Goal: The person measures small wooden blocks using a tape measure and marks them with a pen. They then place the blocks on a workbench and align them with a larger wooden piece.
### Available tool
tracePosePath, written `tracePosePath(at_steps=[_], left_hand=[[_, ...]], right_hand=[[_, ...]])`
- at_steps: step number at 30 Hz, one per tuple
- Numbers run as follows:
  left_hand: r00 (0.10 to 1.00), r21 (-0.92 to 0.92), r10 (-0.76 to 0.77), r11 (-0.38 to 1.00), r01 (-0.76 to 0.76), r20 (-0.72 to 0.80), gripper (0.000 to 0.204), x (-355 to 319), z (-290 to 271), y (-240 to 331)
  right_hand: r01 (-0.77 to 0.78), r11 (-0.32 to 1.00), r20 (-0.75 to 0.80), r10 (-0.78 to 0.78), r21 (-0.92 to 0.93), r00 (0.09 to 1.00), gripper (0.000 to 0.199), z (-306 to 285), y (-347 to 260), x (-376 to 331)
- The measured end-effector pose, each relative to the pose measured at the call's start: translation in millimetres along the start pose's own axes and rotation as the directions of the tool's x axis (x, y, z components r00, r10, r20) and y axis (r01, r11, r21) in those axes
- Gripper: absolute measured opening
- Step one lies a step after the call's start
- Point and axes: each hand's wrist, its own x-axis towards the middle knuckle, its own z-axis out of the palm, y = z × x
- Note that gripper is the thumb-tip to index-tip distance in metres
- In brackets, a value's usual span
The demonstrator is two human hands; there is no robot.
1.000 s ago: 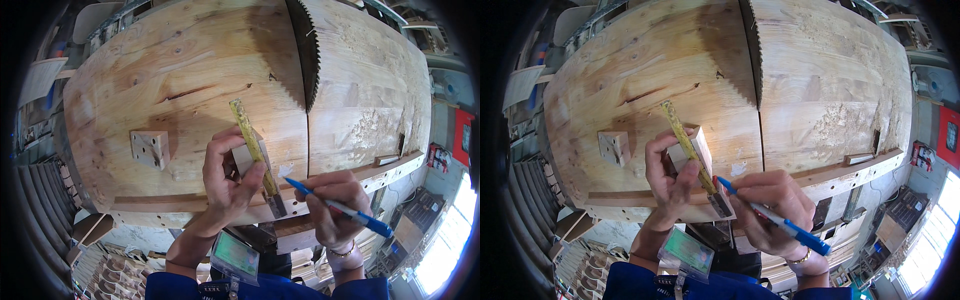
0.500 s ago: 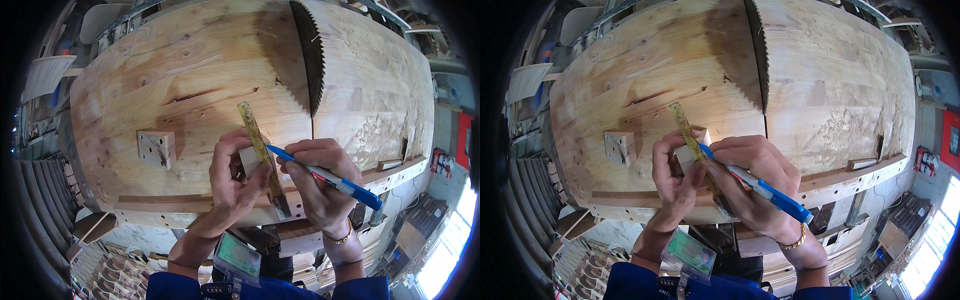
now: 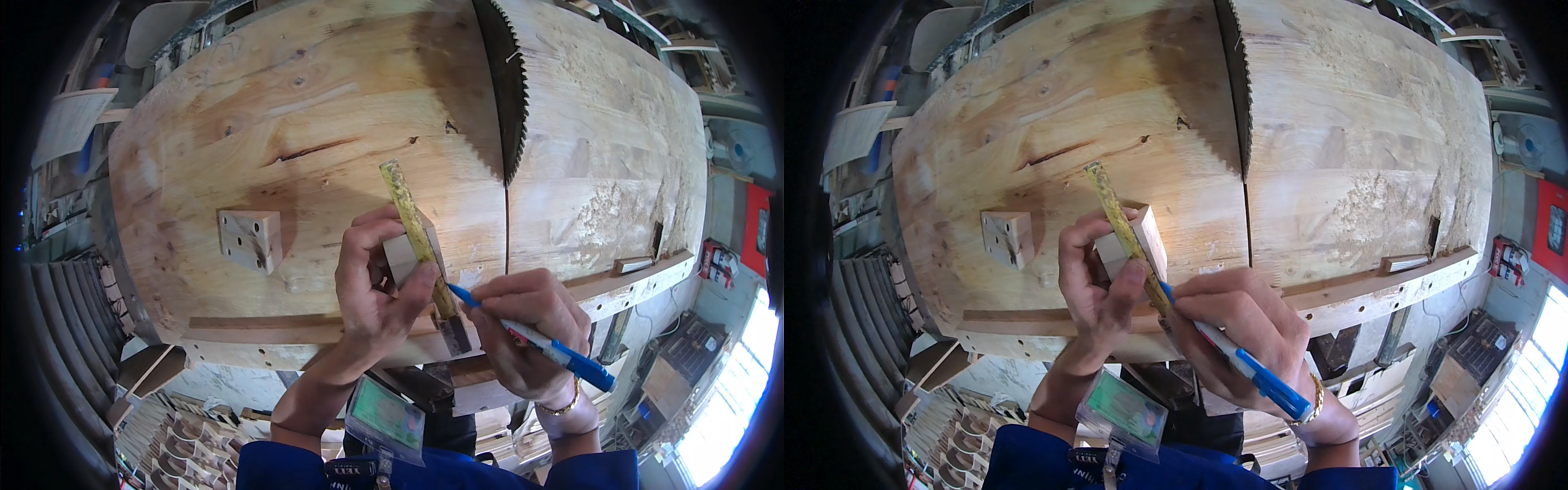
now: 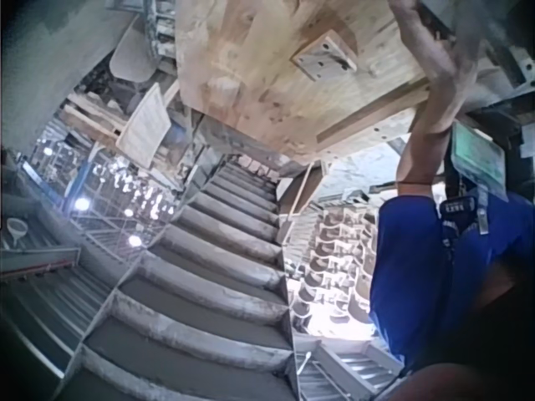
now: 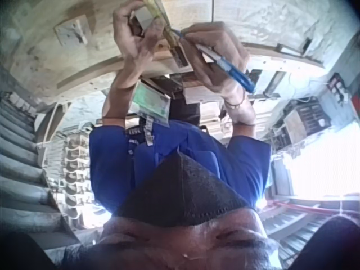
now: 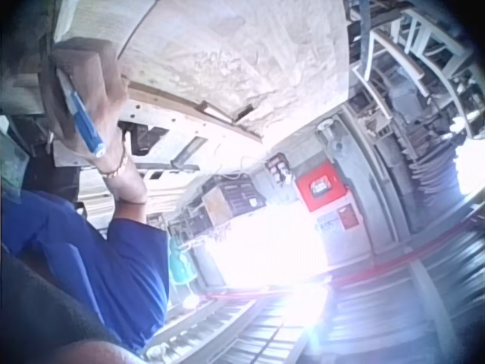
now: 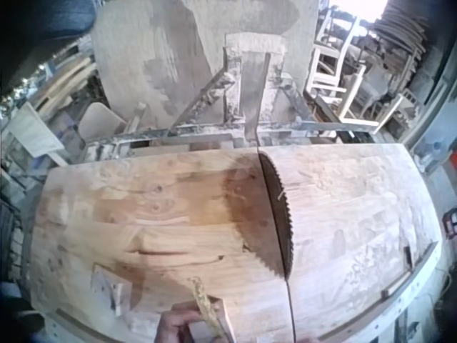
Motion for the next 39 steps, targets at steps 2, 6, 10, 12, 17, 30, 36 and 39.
tracePosePath(at_steps=[2, 6, 10, 12, 17, 30, 36, 39], left_hand=[[1.000, 0.005, 0.010, 1.000, -0.010, 0.004, 0.039, -0.1, 1.0, -0.3], [1.000, 0.024, 0.023, 0.999, -0.023, 0.002, 0.039, 2.4, -0.1, -0.9], [1.000, 0.017, -0.015, 1.000, 0.015, -0.014, 0.038, -0.9, 2.1, -1.5], [1.000, -0.008, -0.023, 1.000, 0.023, -0.018, 0.039, 0.5, 5.1, -0.9], [0.995, 0.027, -0.081, 0.996, 0.083, -0.051, 0.040, -1.6, 2.8, 5.5], [0.988, 0.220, -0.153, 0.965, 0.141, 0.038, 0.078, -3.7, -8.1, 6.5], [0.985, 0.262, -0.171, 0.952, 0.159, 0.022, 0.095, -8.9, -7.8, 0.9], [0.988, 0.231, -0.155, 0.962, 0.145, 0.026, 0.091, -6.5, -5.1, 2.2]], right_hand=[[-0.009, 1.000, 0.057, 0.008, 0.008, 0.998, 0.024, -6.5, 0.1, -8.4], [-0.131, 0.941, -0.180, 0.194, 0.314, 0.964, 0.015, -18.6, -1.8, -25.5], [-0.109, 0.946, -0.208, 0.178, 0.304, 0.962, 0.011, -25.4, 8.8, -31.0], [-0.052, 0.994, -0.034, 0.055, 0.091, 0.998, 0.014, -21.6, 27.0, -38.9], [-0.092, 0.986, 0.114, 0.108, -0.139, 0.988, 0.059, 9.3, 23.2, -43.3], [-0.243, 0.970, -0.252, 0.233, -0.009, 0.939, 0.030, 42.2, 47.3, -72.1], [-0.336, 0.938, -0.296, 0.344, 0.079, 0.891, 0.030, 43.8, 46.4, -73.8], [-0.352, 0.925, -0.301, 0.379, 0.141, 0.875, 0.031, 46.0, 40.6, -71.4]])
